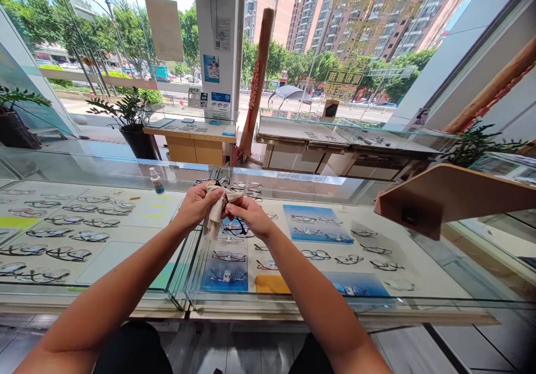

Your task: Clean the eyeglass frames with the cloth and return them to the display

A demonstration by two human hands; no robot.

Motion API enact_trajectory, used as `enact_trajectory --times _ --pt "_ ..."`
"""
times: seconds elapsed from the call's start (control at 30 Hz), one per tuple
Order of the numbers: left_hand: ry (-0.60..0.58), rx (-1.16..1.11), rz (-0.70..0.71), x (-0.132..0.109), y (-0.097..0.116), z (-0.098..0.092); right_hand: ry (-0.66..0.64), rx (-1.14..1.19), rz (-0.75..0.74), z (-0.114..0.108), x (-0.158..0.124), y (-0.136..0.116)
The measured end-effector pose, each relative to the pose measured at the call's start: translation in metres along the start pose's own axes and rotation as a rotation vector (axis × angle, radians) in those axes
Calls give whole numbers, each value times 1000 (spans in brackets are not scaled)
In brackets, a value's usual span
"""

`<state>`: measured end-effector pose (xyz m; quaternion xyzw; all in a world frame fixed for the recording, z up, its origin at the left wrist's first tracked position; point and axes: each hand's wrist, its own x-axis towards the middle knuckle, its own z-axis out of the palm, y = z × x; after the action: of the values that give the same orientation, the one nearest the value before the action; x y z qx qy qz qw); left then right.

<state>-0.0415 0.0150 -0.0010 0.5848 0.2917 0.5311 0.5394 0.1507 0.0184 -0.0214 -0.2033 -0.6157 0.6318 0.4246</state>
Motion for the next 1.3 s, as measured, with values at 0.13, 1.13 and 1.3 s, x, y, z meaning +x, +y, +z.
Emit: enact_trajectory --times 0.13,1.13,1.3 --pt "12 -52 9 2 3 3 44 -2 -31 -1 -1 -4" --pt "-117 22 -167 -10 -8 22 309 57 -160 5 1 -8" --pt "-59 -16 -157 -10 -9 26 344 -51 -203 8 1 -7"
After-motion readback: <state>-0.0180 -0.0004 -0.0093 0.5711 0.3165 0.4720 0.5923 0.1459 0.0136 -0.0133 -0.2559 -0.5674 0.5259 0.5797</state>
